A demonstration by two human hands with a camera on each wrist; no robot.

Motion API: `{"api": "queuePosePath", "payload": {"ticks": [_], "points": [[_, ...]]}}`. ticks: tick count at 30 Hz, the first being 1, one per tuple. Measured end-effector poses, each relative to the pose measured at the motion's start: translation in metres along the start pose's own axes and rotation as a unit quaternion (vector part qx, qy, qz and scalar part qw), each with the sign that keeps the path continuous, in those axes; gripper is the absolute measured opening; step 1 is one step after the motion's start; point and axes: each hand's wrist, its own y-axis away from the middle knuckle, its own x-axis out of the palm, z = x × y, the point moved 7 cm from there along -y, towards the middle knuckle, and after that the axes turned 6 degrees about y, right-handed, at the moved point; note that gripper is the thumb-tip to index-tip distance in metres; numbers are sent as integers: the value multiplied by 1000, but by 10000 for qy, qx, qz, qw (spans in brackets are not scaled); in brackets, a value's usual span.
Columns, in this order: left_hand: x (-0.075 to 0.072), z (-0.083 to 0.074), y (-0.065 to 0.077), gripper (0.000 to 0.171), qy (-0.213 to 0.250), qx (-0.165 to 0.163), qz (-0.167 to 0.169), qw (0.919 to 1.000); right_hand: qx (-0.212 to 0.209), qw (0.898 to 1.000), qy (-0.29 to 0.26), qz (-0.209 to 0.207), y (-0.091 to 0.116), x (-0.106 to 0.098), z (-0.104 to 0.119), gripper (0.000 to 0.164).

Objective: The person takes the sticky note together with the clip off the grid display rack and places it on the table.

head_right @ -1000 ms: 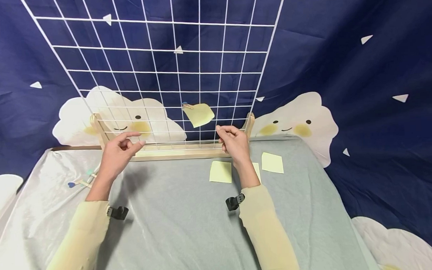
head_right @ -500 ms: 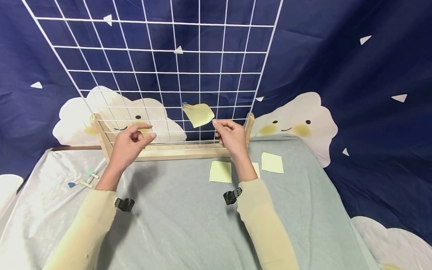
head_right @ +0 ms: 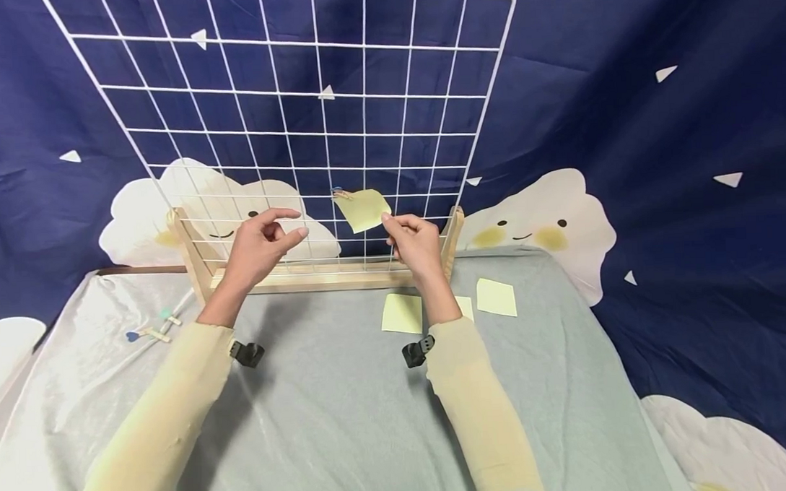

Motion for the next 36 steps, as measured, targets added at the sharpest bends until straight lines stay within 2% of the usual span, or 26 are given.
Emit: {"api": "queuePosePath", "payload": {"ticks": [5,17,30,36], "points": [[8,-5,-6,31,90,19,20,10000,-15,10000,-55,-29,-1,-1,0,17],[23,-26,-23,30,399,532,-184,9976,65,10000,-25,4,-3,-1,-6,16],[29,-35,-31,31,603,602,-188,9962,154,9998,-121,19,-2,-1,-9,10],[32,-39,-33,29,610,719,-231,9953,61,9999,-96,39,-4,0,-9,12]]}}
